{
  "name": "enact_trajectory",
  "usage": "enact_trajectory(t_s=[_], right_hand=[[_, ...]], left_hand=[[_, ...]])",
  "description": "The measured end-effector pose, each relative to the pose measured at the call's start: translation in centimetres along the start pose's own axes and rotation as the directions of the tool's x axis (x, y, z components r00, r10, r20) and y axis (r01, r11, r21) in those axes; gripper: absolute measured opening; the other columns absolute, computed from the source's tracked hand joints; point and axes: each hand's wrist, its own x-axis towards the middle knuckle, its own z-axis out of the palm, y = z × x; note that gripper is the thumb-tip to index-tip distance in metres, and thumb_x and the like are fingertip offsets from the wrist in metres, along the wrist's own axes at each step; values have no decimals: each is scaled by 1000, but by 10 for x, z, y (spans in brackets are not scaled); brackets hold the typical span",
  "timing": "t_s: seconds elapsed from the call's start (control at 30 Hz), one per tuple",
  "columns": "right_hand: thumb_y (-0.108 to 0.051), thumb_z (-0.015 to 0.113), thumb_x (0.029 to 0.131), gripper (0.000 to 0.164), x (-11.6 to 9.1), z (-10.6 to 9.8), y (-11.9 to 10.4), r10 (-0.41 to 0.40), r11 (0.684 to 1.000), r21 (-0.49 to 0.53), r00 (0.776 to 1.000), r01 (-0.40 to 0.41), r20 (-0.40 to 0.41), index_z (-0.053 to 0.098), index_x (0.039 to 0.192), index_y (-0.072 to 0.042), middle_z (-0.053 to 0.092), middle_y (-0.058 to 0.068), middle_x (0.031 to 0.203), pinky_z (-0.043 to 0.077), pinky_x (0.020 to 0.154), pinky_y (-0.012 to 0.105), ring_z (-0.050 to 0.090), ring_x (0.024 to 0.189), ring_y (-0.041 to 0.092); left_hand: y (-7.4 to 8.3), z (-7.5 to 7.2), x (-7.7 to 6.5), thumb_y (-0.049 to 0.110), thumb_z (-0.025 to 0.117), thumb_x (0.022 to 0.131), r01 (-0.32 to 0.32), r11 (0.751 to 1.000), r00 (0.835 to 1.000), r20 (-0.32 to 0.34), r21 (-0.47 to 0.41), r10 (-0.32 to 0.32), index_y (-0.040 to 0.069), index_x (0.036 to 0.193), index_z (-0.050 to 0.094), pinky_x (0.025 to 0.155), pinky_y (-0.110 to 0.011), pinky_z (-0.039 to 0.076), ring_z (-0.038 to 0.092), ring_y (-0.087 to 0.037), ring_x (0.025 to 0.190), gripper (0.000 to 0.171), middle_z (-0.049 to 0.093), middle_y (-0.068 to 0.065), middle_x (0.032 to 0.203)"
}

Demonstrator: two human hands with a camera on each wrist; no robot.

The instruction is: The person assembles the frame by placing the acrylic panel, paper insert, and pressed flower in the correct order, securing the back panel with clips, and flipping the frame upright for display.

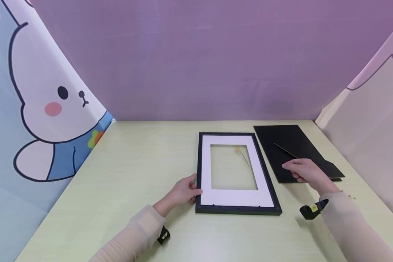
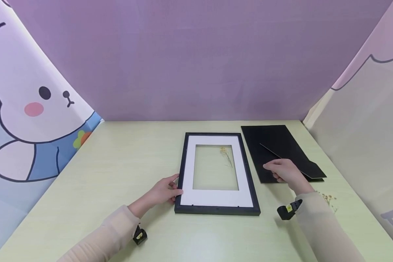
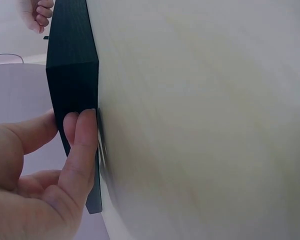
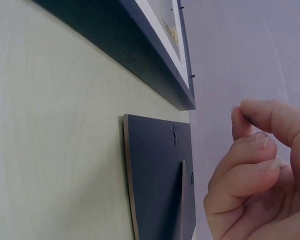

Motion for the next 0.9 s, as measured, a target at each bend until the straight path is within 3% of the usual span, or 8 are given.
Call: enact_trajectory(t_s=[0.4, 0.6, 0.9], right_hand=[[-25, 59, 90, 39, -11, -12, 8, 0, 999, -34, 1000, -1, -9, 57, 108, 10, 44, -2, 63, 40, 47, 21, 41, 52, 7], [-26, 59, 91, 43, -23, -19, 11, 5, 999, -46, 1000, -6, -17, 56, 109, 12, 45, -2, 61, 38, 45, 20, 40, 51, 6], [-29, 59, 90, 40, -32, -32, 23, 64, 997, -43, 998, -65, -14, 59, 105, 8, 44, -3, 62, 37, 45, 21, 41, 53, 7]], left_hand=[[0, 0, -1, 6, 63, 87, -5, 1000, 1000, -3, 6, 5, -3, 142, 26, 56, -30, 53, 55, -17, 61, 68, 50, -10, 82], [0, 0, -1, 6, 63, 87, -2, 1000, 1000, -7, 10, 2, -3, 142, 27, 56, -30, 53, 55, -18, 61, 67, 50, -10, 82], [-2, 0, 0, 7, 64, 86, -4, 1000, 1000, -5, 9, 4, -3, 142, 26, 56, -30, 53, 55, -17, 60, 68, 50, -10, 81]])
